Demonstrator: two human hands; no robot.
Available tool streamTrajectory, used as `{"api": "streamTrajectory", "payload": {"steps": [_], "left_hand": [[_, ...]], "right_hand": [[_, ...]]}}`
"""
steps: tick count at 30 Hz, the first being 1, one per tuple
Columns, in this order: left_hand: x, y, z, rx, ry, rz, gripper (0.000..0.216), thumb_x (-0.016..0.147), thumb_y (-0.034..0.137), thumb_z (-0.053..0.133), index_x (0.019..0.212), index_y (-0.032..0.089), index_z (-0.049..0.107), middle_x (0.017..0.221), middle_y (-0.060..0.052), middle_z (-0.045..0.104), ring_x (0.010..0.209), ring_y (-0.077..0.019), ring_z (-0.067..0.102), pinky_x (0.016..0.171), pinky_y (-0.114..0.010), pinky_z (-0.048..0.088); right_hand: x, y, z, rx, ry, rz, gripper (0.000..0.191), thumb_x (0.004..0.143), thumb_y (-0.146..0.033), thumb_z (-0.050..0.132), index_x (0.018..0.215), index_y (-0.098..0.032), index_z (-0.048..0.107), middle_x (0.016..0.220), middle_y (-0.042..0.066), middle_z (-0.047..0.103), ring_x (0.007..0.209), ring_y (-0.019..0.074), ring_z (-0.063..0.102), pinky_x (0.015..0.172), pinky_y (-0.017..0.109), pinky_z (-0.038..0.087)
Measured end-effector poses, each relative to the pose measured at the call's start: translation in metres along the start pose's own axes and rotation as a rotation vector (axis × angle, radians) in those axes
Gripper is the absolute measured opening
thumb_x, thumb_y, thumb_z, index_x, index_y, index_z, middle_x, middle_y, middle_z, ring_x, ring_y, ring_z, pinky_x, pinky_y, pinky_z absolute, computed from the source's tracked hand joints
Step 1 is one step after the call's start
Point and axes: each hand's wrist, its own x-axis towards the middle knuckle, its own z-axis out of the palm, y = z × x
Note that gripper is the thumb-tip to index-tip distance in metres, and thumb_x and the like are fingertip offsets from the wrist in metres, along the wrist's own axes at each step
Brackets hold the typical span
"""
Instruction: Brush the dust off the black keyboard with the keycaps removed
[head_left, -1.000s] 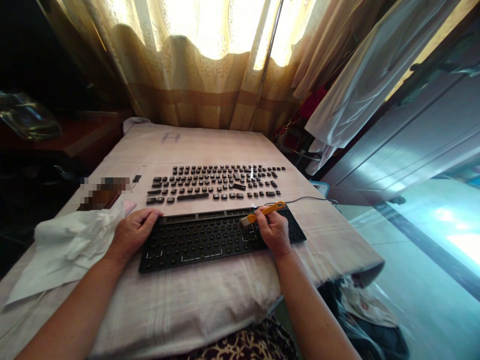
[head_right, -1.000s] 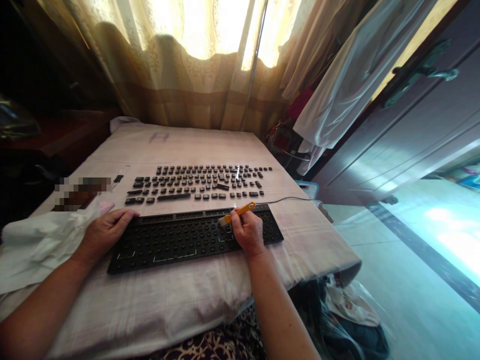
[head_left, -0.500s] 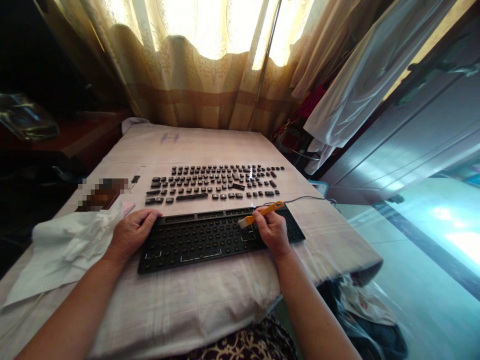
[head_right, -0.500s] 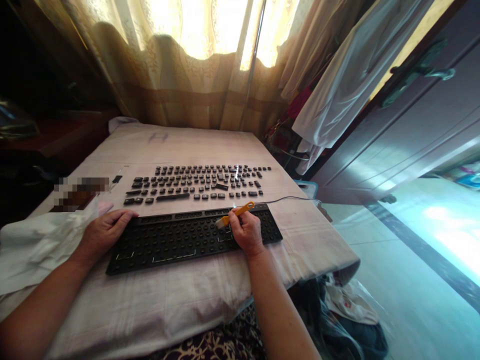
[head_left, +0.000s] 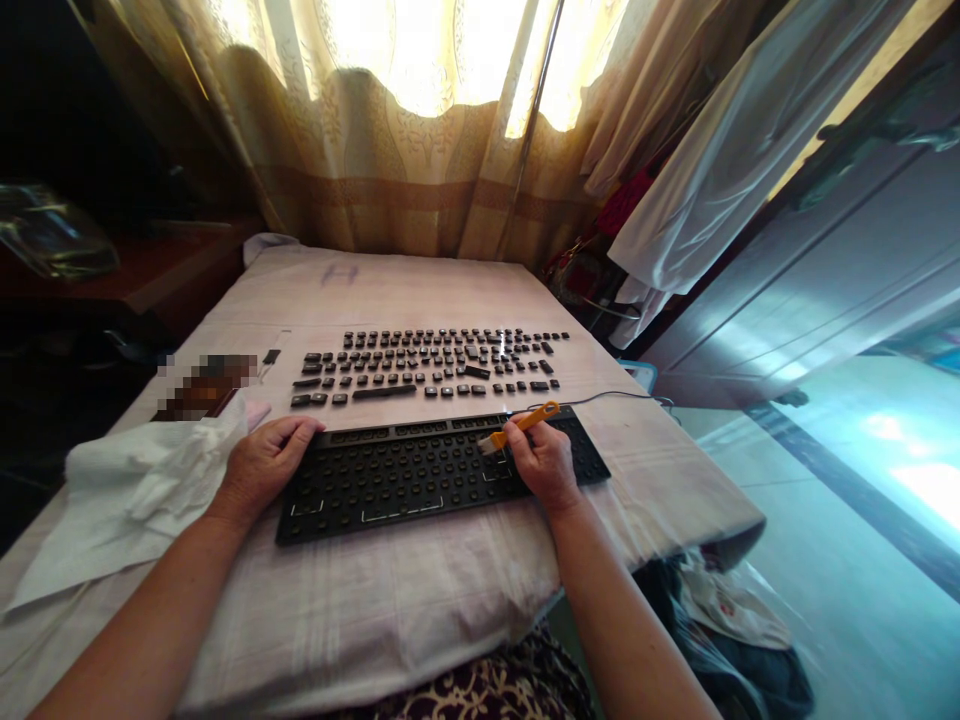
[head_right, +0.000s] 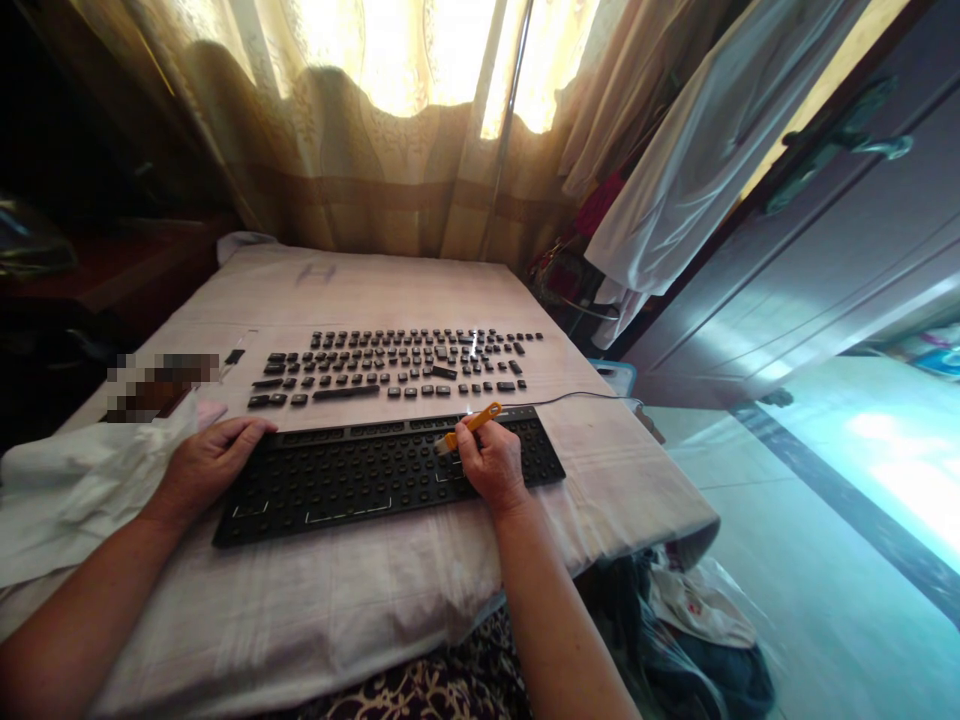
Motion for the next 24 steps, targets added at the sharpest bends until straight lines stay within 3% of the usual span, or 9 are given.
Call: {"api": "streamTrajectory", "payload": {"steps": [7,14,24], "left_hand": [[0.0006,0.0018,-0.0004,-0.001,-0.004,-0.001,0.041,0.081,0.059,0.045,0.083,0.029,0.073,0.097,0.0,0.08,0.096,-0.0244,0.073,0.093,-0.034,0.058],[-0.0003,-0.0008,-0.0004,-0.004,-0.003,-0.003,0.041,0.081,0.059,0.046,0.084,0.029,0.074,0.097,0.001,0.08,0.096,-0.0232,0.073,0.093,-0.032,0.057],[-0.0001,0.002,-0.0003,-0.007,-0.017,-0.024,0.046,0.079,0.062,0.044,0.085,0.027,0.073,0.1,-0.002,0.08,0.099,-0.0253,0.073,0.094,-0.034,0.057]], "right_hand": [[0.0,-0.0006,-0.0029,0.078,-0.033,-0.002,0.024,0.091,-0.035,0.056,0.08,-0.021,0.072,0.07,0.005,0.077,0.061,0.0214,0.074,0.066,0.03,0.061],[-0.0026,0.0036,0.0009,0.007,0.086,0.025,0.027,0.092,-0.04,0.055,0.08,-0.022,0.072,0.073,0.007,0.078,0.067,0.0237,0.076,0.065,0.031,0.06],[-0.0007,0.0017,0.0006,0.033,-0.009,0.006,0.025,0.091,-0.037,0.055,0.081,-0.022,0.072,0.07,0.006,0.077,0.065,0.0234,0.076,0.066,0.031,0.06]]}}
